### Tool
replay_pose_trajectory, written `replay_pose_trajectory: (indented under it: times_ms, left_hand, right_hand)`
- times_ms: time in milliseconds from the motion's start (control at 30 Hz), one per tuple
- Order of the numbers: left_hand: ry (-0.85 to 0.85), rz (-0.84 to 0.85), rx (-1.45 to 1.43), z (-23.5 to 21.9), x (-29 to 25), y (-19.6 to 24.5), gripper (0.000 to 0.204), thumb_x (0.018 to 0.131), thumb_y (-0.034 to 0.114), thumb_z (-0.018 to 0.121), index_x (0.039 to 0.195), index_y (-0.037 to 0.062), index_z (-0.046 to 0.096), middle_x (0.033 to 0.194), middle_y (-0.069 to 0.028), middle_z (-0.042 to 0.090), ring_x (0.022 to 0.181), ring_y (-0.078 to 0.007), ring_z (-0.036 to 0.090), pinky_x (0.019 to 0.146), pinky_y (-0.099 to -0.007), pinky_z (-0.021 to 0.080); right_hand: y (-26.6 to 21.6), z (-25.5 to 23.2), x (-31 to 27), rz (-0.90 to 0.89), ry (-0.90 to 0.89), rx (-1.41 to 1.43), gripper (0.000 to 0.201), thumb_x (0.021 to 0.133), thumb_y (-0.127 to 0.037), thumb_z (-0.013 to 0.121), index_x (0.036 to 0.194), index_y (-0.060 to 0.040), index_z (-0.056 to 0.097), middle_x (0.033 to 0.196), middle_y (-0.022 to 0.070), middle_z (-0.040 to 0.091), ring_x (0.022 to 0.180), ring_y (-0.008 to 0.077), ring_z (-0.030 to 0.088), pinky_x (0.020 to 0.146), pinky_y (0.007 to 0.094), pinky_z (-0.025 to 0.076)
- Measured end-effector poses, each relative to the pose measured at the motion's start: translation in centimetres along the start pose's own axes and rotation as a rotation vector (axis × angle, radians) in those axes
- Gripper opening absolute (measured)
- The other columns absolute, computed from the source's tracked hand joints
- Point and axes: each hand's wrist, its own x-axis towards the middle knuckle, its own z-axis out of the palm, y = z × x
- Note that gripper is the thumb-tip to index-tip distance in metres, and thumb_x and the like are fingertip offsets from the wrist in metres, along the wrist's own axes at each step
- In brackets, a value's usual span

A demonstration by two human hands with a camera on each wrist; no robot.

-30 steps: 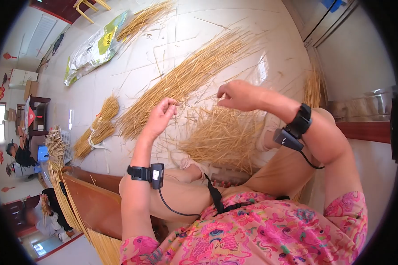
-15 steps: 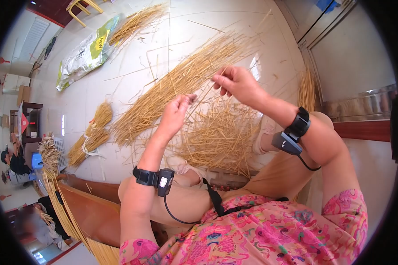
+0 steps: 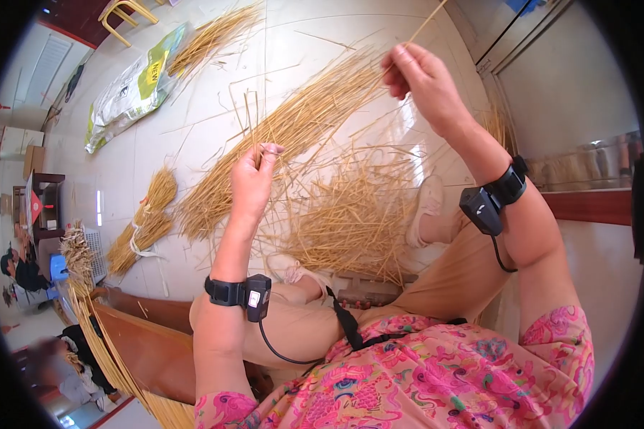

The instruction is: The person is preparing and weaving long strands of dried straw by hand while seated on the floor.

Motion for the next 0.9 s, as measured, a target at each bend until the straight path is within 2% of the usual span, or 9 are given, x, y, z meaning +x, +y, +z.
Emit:
replay_pose_trajectory:
  times_ms: [67, 133, 233, 333, 433, 500, 633, 733, 900]
  left_hand:
    - [-0.046, -0.025, -0.043, 0.5, -0.3, 0.7, 0.015, 0.090, 0.015, 0.058, 0.094, 0.0028, 0.067, 0.081, -0.0005, 0.063, 0.068, -0.0038, 0.048, 0.061, -0.0174, 0.039]
    - [-0.080, -0.003, -0.075, 1.0, -0.7, 1.4, 0.016, 0.088, 0.014, 0.061, 0.096, 0.0023, 0.067, 0.081, -0.0005, 0.063, 0.068, -0.0045, 0.049, 0.062, -0.0177, 0.041]
    - [-0.135, 0.179, 0.113, 1.5, -0.6, 1.6, 0.017, 0.087, 0.014, 0.063, 0.097, 0.0012, 0.068, 0.079, -0.0009, 0.063, 0.069, -0.0051, 0.052, 0.062, -0.0184, 0.042]
    - [-0.229, 0.041, -0.125, 2.2, -1.1, 1.8, 0.017, 0.086, 0.015, 0.064, 0.094, 0.0006, 0.068, 0.076, -0.0011, 0.063, 0.068, -0.0050, 0.053, 0.061, -0.0197, 0.044]
    - [-0.304, -0.025, -0.047, 1.7, -1.0, 2.0, 0.019, 0.088, 0.015, 0.062, 0.096, -0.0016, 0.065, 0.080, -0.0055, 0.065, 0.077, -0.0087, 0.058, 0.075, -0.0240, 0.046]
    - [-0.304, -0.028, -0.068, 1.6, -1.0, 1.4, 0.019, 0.088, 0.016, 0.062, 0.096, -0.0014, 0.065, 0.079, -0.0050, 0.065, 0.077, -0.0086, 0.058, 0.075, -0.0236, 0.045]
    - [-0.310, 0.014, -0.031, 1.5, -1.0, 1.5, 0.020, 0.088, 0.017, 0.061, 0.096, -0.0012, 0.066, 0.079, -0.0049, 0.065, 0.074, -0.0076, 0.058, 0.068, -0.0222, 0.047]
    - [-0.284, -0.032, 0.019, 1.1, -1.1, 1.6, 0.023, 0.091, 0.019, 0.057, 0.097, -0.0009, 0.066, 0.081, -0.0061, 0.067, 0.077, -0.0092, 0.060, 0.073, -0.0245, 0.047]
    - [-0.367, -0.104, 0.061, -0.8, -0.7, 1.2, 0.030, 0.093, 0.026, 0.053, 0.100, -0.0008, 0.065, 0.083, -0.0072, 0.068, 0.089, -0.0138, 0.060, 0.087, -0.0304, 0.043]
  right_hand:
    - [0.2, 1.0, -0.5, 0.089, -0.139, 0.068, 0.028, 0.098, -0.023, 0.041, 0.093, -0.0010, 0.058, 0.077, 0.0042, 0.060, 0.065, 0.0085, 0.054, 0.060, 0.0219, 0.047]
    - [0.6, 2.5, -1.6, 0.162, -0.196, 0.055, 0.027, 0.098, -0.020, 0.042, 0.098, 0.0006, 0.060, 0.081, 0.0058, 0.063, 0.068, 0.0106, 0.057, 0.063, 0.0229, 0.049]
    - [1.9, 4.2, -2.9, 0.189, -0.314, 0.092, 0.026, 0.097, -0.019, 0.044, 0.102, 0.0017, 0.060, 0.085, 0.0061, 0.065, 0.070, 0.0105, 0.059, 0.065, 0.0231, 0.050]
    - [2.6, 5.1, -3.4, 0.202, -0.378, 0.117, 0.027, 0.097, -0.019, 0.046, 0.104, 0.0023, 0.060, 0.085, 0.0056, 0.065, 0.071, 0.0099, 0.059, 0.065, 0.0230, 0.050]
    - [2.7, 5.3, -3.6, 0.215, -0.392, 0.086, 0.027, 0.096, -0.019, 0.047, 0.104, 0.0020, 0.060, 0.084, 0.0050, 0.065, 0.071, 0.0094, 0.059, 0.064, 0.0229, 0.050]
    - [2.9, 5.4, -3.7, 0.213, -0.398, 0.062, 0.026, 0.096, -0.019, 0.047, 0.104, 0.0014, 0.061, 0.083, 0.0046, 0.064, 0.071, 0.0092, 0.059, 0.064, 0.0229, 0.050]
    - [3.2, 5.5, -3.6, 0.259, -0.329, 0.061, 0.025, 0.096, -0.020, 0.046, 0.100, -0.0001, 0.061, 0.081, 0.0045, 0.064, 0.068, 0.0089, 0.058, 0.060, 0.0225, 0.048]
    - [2.5, 4.6, -2.7, 0.262, -0.208, 0.070, 0.025, 0.096, -0.021, 0.045, 0.095, -0.0013, 0.061, 0.079, 0.0040, 0.063, 0.064, 0.0082, 0.056, 0.056, 0.0217, 0.046]
    - [1.4, 1.7, -0.6, 0.191, 0.037, 0.096, 0.027, 0.096, -0.023, 0.044, 0.088, -0.0026, 0.059, 0.072, 0.0017, 0.057, 0.057, 0.0072, 0.049, 0.053, 0.0214, 0.042]
